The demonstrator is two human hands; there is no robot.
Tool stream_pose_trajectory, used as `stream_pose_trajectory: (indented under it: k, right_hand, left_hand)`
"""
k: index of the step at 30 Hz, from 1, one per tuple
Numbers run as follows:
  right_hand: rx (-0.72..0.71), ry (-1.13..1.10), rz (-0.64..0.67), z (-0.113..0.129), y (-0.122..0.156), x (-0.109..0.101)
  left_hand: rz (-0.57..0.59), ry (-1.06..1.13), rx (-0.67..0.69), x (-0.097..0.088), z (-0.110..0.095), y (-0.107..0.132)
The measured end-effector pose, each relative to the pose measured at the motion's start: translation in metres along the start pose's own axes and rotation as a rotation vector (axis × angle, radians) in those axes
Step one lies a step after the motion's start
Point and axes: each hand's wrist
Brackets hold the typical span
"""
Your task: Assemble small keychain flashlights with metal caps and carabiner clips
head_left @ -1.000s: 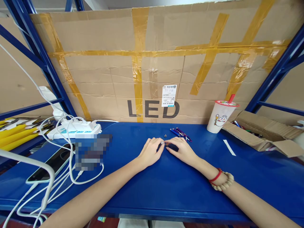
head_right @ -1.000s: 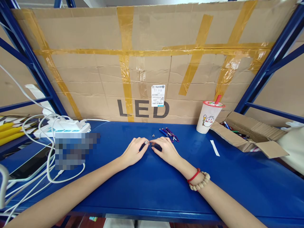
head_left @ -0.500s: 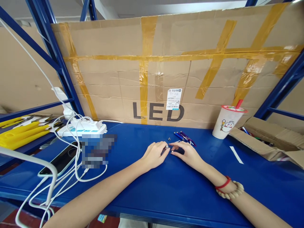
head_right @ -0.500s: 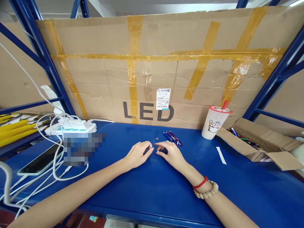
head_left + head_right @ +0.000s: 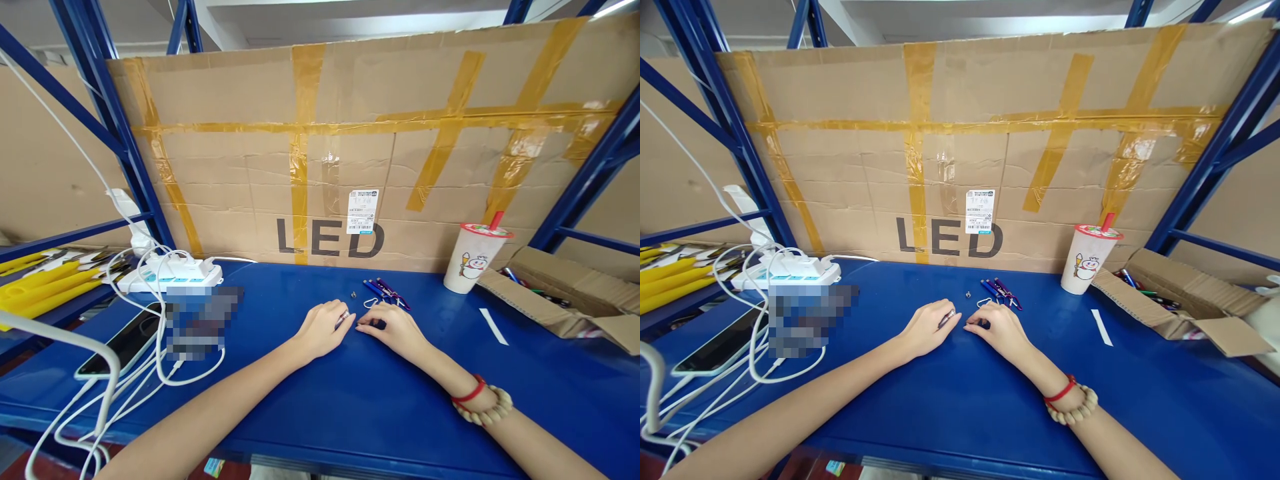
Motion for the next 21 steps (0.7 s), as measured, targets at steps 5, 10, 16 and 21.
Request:
stream_pose_trajectory:
  k: [5,10,16,21]
  right_hand:
    - [0.045,-0.032,-0.191,0.002,0.0,0.001]
    - [-0.028,-0.138,-0.333,0.009,0.0,-0.003]
    - [-0.092,-0.204,-0.333,0.015,0.002,-0.001]
    - [-0.091,-0.254,-0.272,0.018,0.003,0.001]
  left_hand:
    - [0.011,0.004,-0.008,0.0,0.0,0.0]
    - [0.02,0.023,-0.009,-0.001,0.0,0.0]
    - [0.092,0.071,0.069,-0.002,0.0,-0.001]
    - [0.114,0.047,0.111,-0.002,0.0,-0.001]
Point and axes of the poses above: each hand's wrist, its own y-axis away from the middle knuckle, its own x-axis out of the palm, z = x × y, and after that the axes turned 1 degree about -y, right-handed
